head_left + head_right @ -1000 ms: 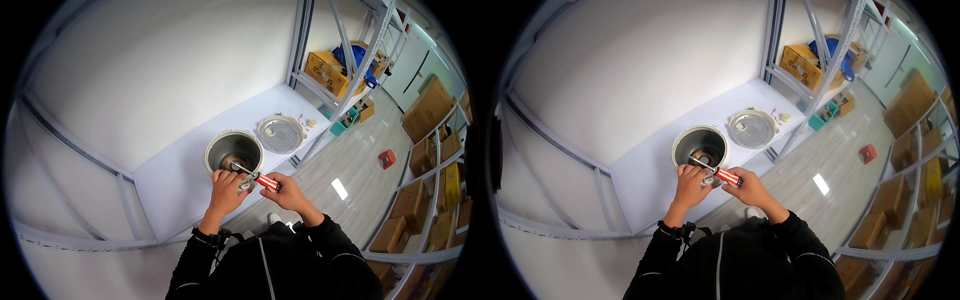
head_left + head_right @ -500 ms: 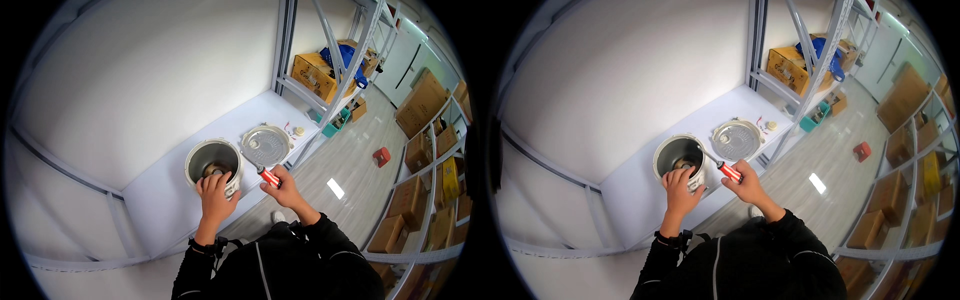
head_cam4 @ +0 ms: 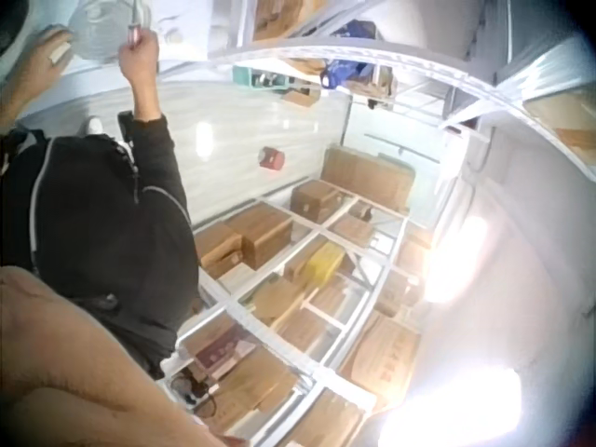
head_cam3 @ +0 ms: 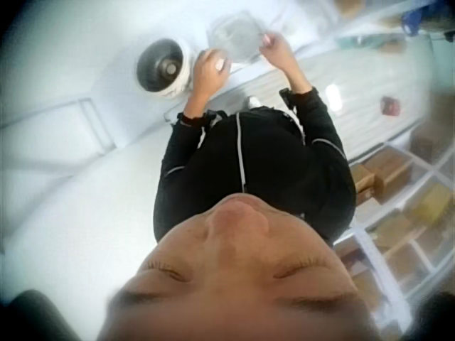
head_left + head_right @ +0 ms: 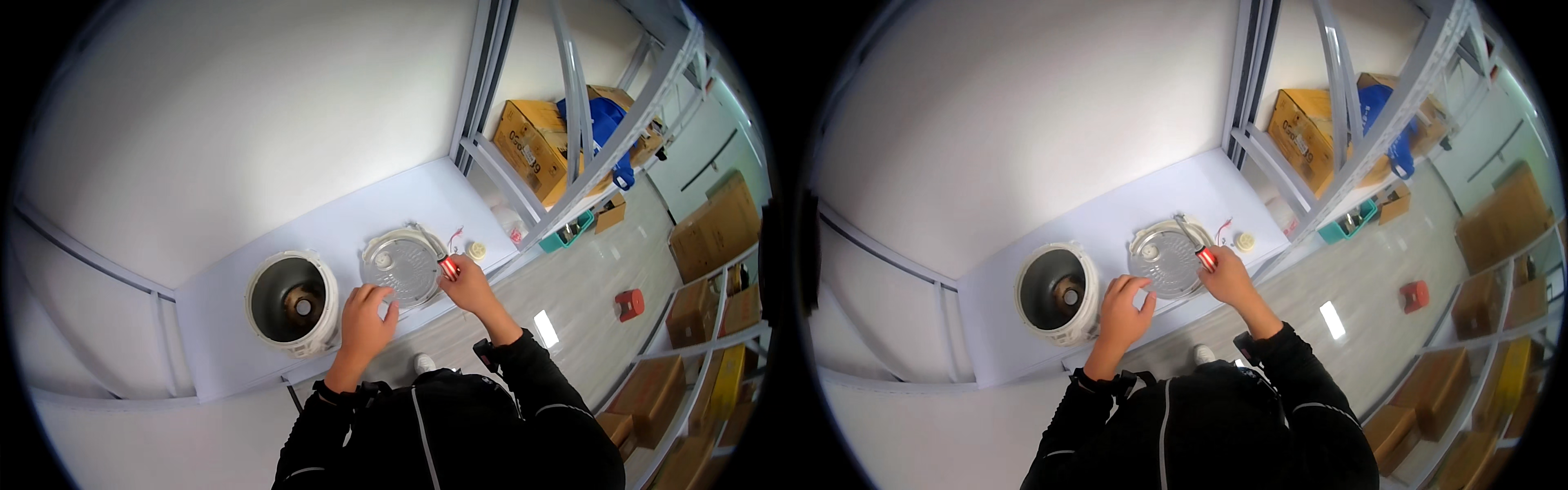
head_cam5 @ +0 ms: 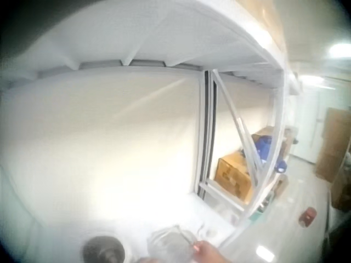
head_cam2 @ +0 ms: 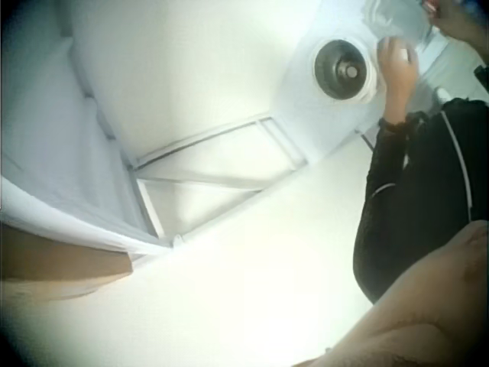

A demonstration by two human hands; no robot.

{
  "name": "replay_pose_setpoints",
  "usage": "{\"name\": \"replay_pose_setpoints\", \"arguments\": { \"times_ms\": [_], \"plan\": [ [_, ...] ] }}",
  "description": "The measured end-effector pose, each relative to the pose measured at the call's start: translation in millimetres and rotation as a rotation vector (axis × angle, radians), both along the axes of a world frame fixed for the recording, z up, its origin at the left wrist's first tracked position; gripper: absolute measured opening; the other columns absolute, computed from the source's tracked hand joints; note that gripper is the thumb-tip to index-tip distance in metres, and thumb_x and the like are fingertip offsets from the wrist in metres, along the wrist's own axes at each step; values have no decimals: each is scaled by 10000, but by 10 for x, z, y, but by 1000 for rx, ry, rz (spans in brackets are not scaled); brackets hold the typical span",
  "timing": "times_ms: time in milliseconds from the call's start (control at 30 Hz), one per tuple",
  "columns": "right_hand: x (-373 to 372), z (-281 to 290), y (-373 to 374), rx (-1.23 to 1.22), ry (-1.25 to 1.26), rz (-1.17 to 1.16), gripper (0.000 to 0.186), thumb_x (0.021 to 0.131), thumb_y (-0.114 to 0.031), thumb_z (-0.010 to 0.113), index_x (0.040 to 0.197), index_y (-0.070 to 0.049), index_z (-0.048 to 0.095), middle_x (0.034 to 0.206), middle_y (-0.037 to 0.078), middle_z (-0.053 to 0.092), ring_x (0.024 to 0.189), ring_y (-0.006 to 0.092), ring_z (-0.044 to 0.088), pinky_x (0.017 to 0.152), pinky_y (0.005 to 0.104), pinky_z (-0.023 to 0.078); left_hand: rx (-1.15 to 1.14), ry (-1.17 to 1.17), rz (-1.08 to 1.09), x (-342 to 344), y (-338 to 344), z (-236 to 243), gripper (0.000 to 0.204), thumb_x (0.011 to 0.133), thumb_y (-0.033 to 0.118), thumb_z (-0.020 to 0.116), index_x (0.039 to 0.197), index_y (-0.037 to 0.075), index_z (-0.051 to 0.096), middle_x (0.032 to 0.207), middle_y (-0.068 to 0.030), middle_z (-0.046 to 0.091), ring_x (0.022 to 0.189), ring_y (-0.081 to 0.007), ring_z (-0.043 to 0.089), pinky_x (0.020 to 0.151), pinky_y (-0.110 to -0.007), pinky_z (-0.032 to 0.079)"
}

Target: The person uses a screwdriver to remove screws from the lid of a white rice cooker, then removes the lid and continues to unscrew fasteners on the cooker body. The person places the lid aside and works on the cooker's exterior screws.

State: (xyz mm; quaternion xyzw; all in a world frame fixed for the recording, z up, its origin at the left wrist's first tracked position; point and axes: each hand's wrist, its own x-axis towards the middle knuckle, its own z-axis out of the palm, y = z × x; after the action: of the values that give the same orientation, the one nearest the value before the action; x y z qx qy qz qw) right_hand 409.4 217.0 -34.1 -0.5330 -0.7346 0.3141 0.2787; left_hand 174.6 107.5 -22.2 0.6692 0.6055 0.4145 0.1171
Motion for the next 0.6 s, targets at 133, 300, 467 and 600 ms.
{"name": "replay_pose_setpoints", "arguments": {
  "times_ms": [133, 300, 467, 600],
  "plan": [
    [64, -169, 312, -110, -53, 88, 272, 862, -133, 691, 1120, -48, 698, 1039, 246, 710, 999, 450, 693, 857, 505, 547, -218, 131, 284, 139, 128, -597, 355, 857, 218, 813, 1174, 76, 745, 1166, -140, 646, 1110, -373, 623, 945, -479, 528],
    [41, -303, 592, -178, -99, 176, 353, 871, -164, 705, 1208, -60, 692, 1097, 250, 711, 1049, 445, 692, 894, 506, 550, -390, 100, 420, 185, 222, -962, 557, 868, 274, 817, 1349, 44, 653, 1268, -189, 596, 1151, -401, 619, 981, -493, 530],
    [44, -623, 785, -174, -125, 252, 411, 876, -208, 737, 1255, -65, 669, 1206, 235, 697, 1126, 433, 678, 949, 508, 544, -563, -23, 508, 266, 307, -1012, 691, 894, 285, 802, 1477, 22, 541, 1338, -204, 565, 1201, -417, 627, 995, -493, 541],
    [23, -696, 867, -227, -131, 322, 465, 899, -276, 769, 1303, -67, 675, 1167, 235, 730, 1112, 436, 698, 957, 483, 551, -554, -38, 564, 314, 326, -1020, 689, 904, 285, 790, 1485, 15, 536, 1335, -207, 568, 1188, -400, 640, 997, -479, 544]
  ]
}}
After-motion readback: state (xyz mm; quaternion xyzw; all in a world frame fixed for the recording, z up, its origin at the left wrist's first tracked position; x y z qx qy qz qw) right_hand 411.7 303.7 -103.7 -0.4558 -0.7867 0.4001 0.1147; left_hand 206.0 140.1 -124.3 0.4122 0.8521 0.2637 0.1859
